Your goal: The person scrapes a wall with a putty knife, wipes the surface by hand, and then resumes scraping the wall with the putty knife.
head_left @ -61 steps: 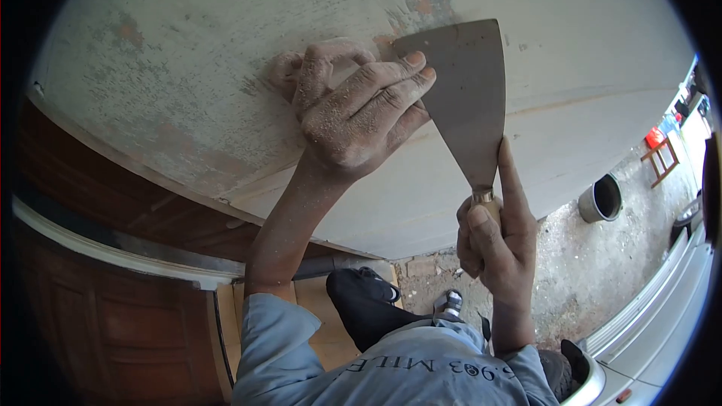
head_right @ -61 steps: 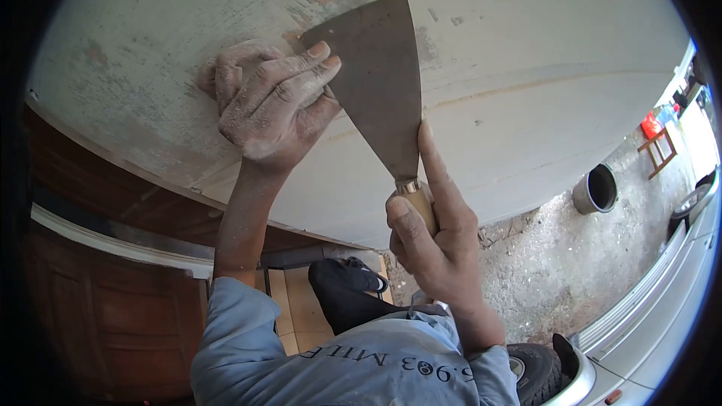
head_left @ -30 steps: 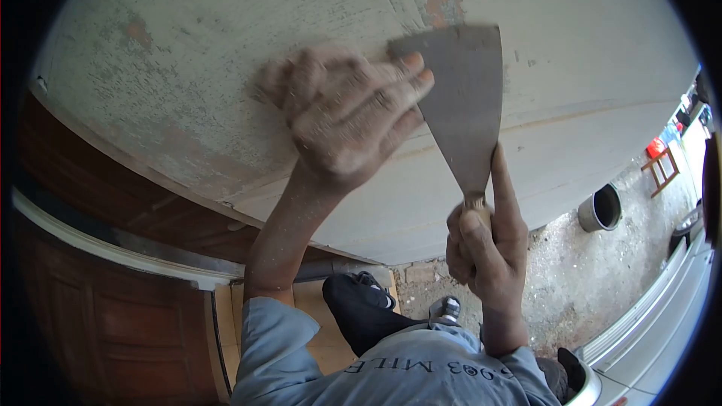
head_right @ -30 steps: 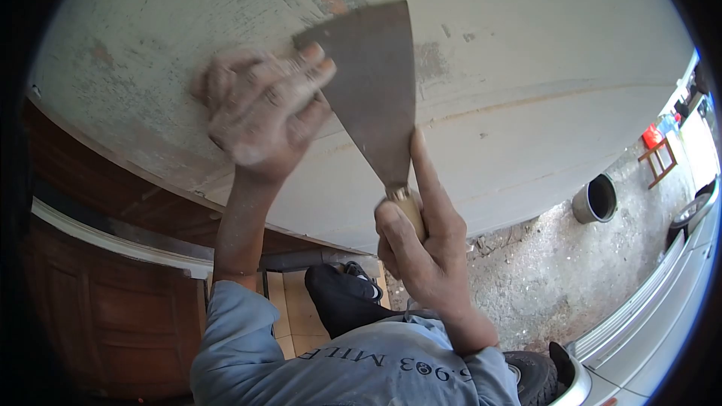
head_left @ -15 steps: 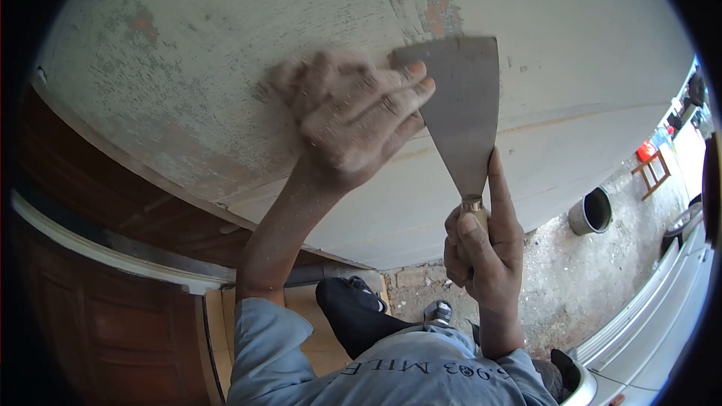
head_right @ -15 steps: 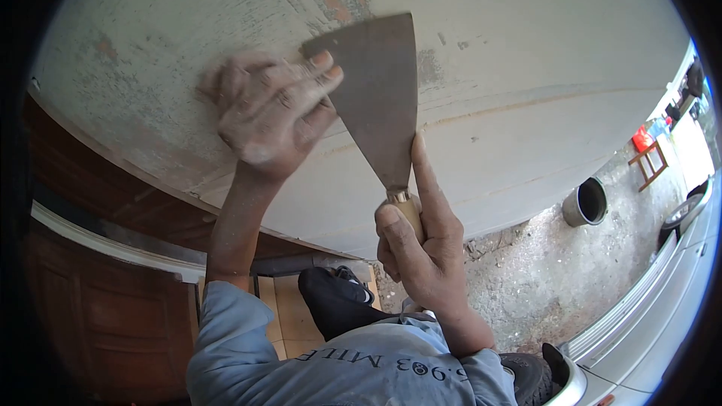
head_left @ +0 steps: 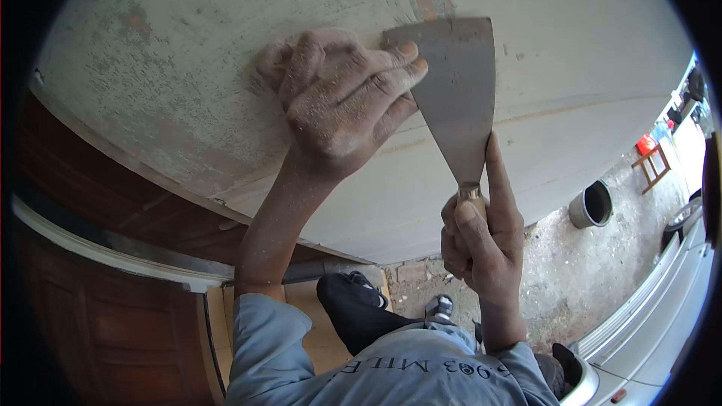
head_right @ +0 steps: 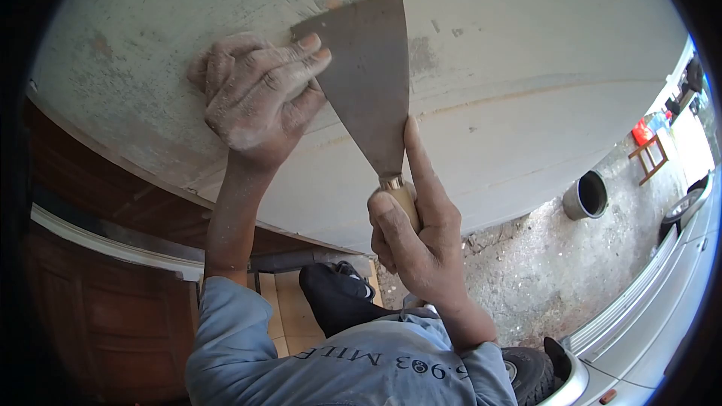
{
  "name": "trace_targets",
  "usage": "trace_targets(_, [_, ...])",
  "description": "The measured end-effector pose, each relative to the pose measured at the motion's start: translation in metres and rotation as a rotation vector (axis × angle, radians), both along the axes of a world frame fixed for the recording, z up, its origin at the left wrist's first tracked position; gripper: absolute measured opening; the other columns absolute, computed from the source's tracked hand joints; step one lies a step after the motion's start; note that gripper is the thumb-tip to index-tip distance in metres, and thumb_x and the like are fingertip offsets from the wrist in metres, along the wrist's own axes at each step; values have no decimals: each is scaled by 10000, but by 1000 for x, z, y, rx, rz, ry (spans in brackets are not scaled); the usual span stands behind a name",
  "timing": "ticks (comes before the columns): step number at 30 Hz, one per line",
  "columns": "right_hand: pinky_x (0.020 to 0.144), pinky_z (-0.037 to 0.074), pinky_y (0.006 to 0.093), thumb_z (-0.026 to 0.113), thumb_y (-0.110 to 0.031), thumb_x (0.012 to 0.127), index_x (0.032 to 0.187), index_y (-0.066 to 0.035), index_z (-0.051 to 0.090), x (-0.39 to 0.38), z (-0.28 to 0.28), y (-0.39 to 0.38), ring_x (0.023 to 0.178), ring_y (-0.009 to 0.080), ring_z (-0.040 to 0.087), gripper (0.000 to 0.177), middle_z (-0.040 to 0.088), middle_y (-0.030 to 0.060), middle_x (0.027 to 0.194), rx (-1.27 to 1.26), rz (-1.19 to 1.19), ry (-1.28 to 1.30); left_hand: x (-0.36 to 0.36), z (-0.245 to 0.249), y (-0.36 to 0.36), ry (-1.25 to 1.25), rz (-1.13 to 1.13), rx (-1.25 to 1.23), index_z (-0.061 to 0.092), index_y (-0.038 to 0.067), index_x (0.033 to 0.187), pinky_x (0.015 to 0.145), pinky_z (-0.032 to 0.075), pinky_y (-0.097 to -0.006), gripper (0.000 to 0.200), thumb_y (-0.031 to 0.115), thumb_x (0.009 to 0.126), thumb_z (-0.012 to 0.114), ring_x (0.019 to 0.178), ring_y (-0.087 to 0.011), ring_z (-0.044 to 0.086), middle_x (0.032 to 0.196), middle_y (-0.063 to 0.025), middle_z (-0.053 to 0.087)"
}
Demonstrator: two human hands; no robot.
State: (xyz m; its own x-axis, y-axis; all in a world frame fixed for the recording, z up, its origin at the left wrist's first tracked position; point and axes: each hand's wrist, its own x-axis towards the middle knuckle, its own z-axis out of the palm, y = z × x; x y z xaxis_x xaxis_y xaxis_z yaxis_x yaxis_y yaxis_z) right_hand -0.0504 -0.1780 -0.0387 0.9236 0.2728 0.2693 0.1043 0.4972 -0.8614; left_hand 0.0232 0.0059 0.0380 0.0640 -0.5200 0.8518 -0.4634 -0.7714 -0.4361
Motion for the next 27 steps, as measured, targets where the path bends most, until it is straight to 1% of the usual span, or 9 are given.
trace_targets(1, [378, 340, 183, 464, -127, 938, 1436, 16, 115, 0, 1, 2, 435, 22, 415, 625, 457, -20, 586, 26, 0, 4, -1, -3, -1, 4, -4, 0, 716, 176, 836, 811, 375, -307, 291, 108, 554, 751, 815, -157, 553, 871, 77, 680])
trace_targets(4, [294, 298, 159, 437, -100, 927, 1433, 22, 69, -4, -9, 2, 370, 2, 336, 638, 452, 21, 623, -8, -69, -18, -1, -7, -2, 2, -8, 6, 716, 177, 839, 805, 376, -307, 298, 104, 552, 749, 819, -155, 551, 880, 82, 679])
trace_targets(7, [296, 295, 156, 437, -99, 927, 1433, 24, 61, 0, -5, 4, 374, 1, 337, 642, 449, 19, 623, 12, -44, -31, -2, -7, -1, 30, -10, 10, 716, 175, 837, 806, 372, -311, 299, 108, 547, 747, 820, -155, 550, 880, 84, 678])
trace_targets(10, [375, 339, 185, 441, -82, 926, 1437, 12, 124, -2, -3, -1, 427, 20, 412, 608, 447, -24, 570, -7, -26, 21, 2, -6, -1, 55, -35, -7, 715, 172, 836, 797, 373, -308, 296, 102, 549, 738, 809, -158, 551, 876, 79, 678])
trace_targets(13, [297, 296, 155, 452, -102, 923, 1432, 28, 66, -1, -11, 0, 378, 0, 337, 652, 445, 16, 619, 3, -54, 1, -3, -7, -3, 71, -21, 14, 714, 169, 837, 786, 378, -303, 295, 87, 555, 729, 797, -162, 555, 868, 71, 677])
trace_targets(16, [297, 293, 156, 455, -97, 915, 1428, 40, 72, 1, -6, -3, 374, -1, 337, 654, 443, 15, 618, 60, 4, 8, -1, -5, -5, 57, -27, 4, 713, 169, 835, 779, 377, -298, 292, 79, 557, 724, 795, -160, 557, 858, 70, 677])
trace_targets(19, [381, 324, 183, 453, -86, 928, 1435, 16, 131, -7, -1, -6, 436, 18, 391, 610, 442, -33, 574, -15, -29, 47, 0, -8, -5, 69, -48, -15, 710, 169, 826, 781, 378, -298, 287, 72, 556, 723, 801, -154, 559, 849, 71, 676])
trace_targets(24, [397, 333, 181, 465, -96, 927, 1435, 16, 135, -6, 0, -6, 453, 16, 402, 616, 448, -28, 584, -9, -15, 61, 1, -5, -5, -1, -19, 16, 709, 162, 823, 760, 397, -292, 289, 49, 557, 717, 791, -151, 554, 842, 64, 675])
trace_targets(27, [405, 342, 182, 478, -113, 928, 1435, 13, 144, -3, 0, -7, 460, 17, 410, 620, 456, -23, 593, -32, -13, 38, -2, -9, -5, 76, -30, -17, 710, 160, 825, 762, 393, -296, 291, 48, 556, 717, 787, -152, 549, 839, 63, 677])
